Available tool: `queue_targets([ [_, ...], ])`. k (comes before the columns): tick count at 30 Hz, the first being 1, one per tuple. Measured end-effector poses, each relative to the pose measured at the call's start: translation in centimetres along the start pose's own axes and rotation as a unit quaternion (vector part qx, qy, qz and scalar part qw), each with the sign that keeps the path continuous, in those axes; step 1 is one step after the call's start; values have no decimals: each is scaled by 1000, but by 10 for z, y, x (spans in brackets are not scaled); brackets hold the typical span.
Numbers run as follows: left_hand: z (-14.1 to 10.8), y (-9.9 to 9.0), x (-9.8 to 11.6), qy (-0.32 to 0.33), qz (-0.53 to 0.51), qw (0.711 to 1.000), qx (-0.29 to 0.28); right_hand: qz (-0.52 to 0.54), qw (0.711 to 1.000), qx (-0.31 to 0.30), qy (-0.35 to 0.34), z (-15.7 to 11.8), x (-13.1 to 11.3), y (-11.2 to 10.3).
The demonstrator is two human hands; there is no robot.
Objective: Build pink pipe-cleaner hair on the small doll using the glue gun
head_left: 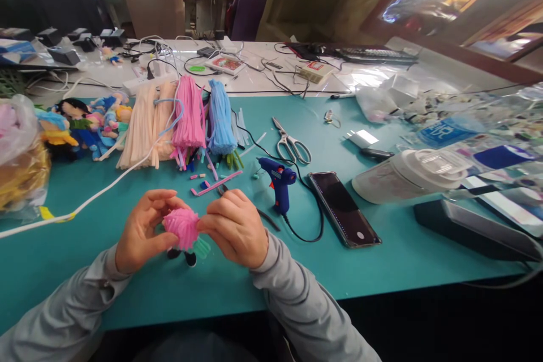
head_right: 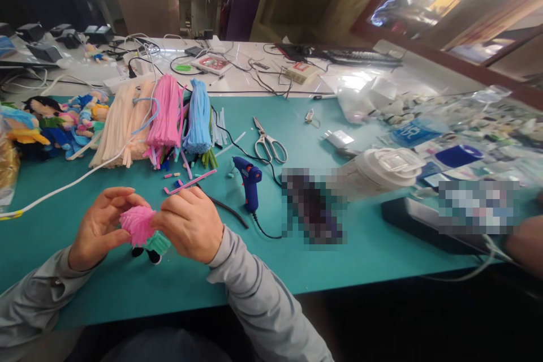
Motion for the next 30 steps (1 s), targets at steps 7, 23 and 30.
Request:
queue_targets([
  [7,-1,-1,0,-1,1,1000,-2,-15,1000,-19,8,-2,2,5],
  [23,1,3,0,2,-8,1000,-18,96,993,54,41,-4,12,-15],
  [30,-1,0,-1,-2,1,1000,-8,98,993,48,39,-3,10,-11],
])
Point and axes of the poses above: each hand's wrist, its own z-axis towards the middle knuckle, its own y-axis out of the palm, x = y × z, the point moved 10 cm from there along z, towards the middle knuckle, and after that the axes turned 9 degrees about y, right-handed, at the moved point
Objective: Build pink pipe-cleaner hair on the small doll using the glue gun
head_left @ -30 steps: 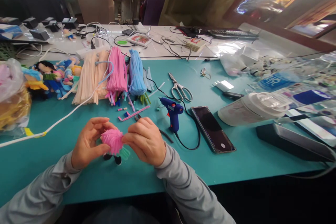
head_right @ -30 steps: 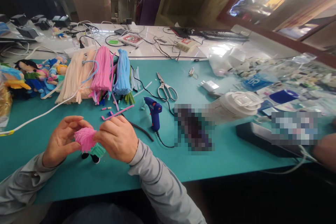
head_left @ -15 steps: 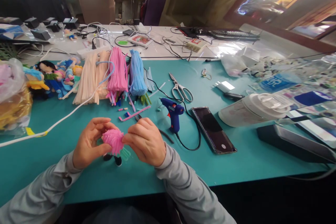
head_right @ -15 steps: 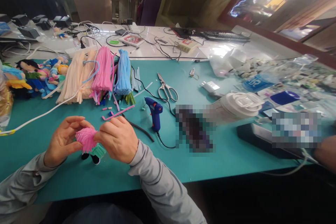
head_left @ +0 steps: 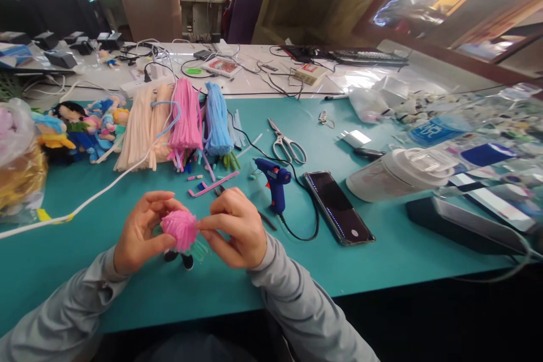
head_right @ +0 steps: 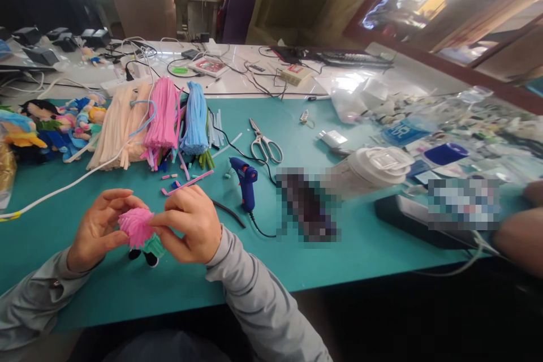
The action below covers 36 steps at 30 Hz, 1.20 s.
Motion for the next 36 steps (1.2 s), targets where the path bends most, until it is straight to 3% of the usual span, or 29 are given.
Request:
queue_targets([
  [14,-1,-5,-6,-37,17,999,31,-61,997,-35,-10,-2,-1,9],
  [23,5,-7,-6,-38,-42,996,62,99,986,33,133,-2,24,-8],
  [29,7,0,-15,-89,-111,988,58,128,981,4,145,-3,28,4],
  [36,5,6,-21,-116,-102,988,24,97,987,-44,123,-3,22,14],
])
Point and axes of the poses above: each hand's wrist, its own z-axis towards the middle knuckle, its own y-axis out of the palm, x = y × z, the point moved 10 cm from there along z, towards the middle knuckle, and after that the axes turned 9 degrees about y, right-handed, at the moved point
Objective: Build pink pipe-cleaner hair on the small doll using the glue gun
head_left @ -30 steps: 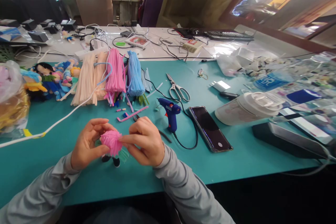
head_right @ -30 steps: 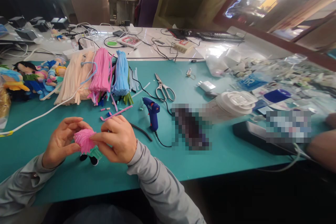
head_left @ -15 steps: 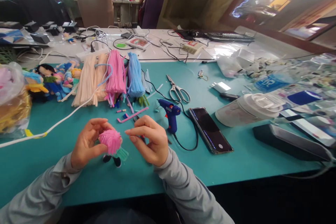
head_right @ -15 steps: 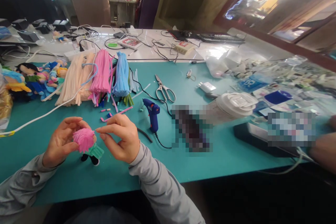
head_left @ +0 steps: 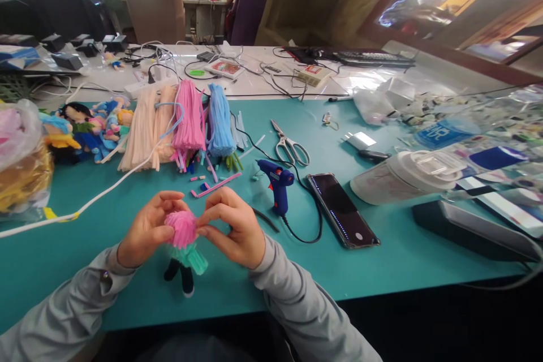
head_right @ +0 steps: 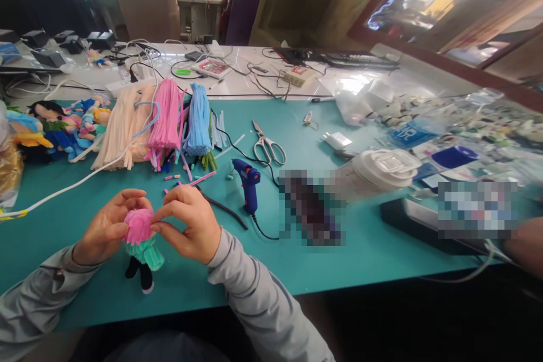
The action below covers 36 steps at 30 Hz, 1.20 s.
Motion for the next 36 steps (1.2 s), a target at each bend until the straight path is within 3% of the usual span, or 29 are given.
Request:
queue_targets([
  [10,0,2,-2,-7,0,1000,-13,-86,994,-22,-68,-3,-8,7],
  [18,-1,-1,-4,-6,11,1000,-9,-120,989,-49,-73,-5,-6,15],
  [26,-3,-3,-5,2,28,999,-28,-79,994,-6,-73,-3,-11,0],
  [36,-2,1,-4,7,6,1000,-27,-103,990,-5,-101,-4,-15,3],
])
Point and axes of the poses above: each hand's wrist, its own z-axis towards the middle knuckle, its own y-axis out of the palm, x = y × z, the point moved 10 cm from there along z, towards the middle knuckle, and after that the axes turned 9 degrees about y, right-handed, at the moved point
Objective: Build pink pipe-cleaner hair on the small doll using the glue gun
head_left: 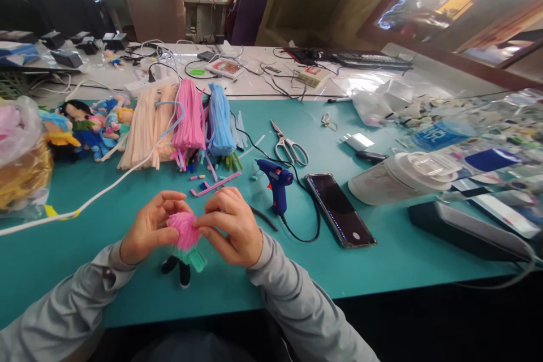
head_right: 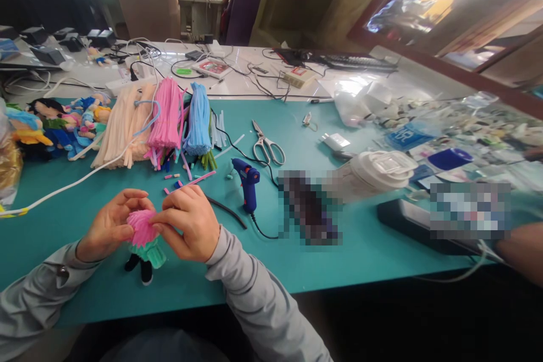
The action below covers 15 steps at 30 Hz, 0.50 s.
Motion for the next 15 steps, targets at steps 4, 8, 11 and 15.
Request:
queue_targets([
  [4,2,-1,3,1,-20,1000,14,31,999,35,18,1,4,-9],
  [8,3,-3,4,-4,-21,1000,20,36,998,38,22,1,5,-10],
  [11,3,-2,1,-10,-18,1000,12,24,999,17,24,2,5,-4],
  [15,2,-2,0,-10,-17,1000,13,9,1000,-8,8,1,4,2],
])
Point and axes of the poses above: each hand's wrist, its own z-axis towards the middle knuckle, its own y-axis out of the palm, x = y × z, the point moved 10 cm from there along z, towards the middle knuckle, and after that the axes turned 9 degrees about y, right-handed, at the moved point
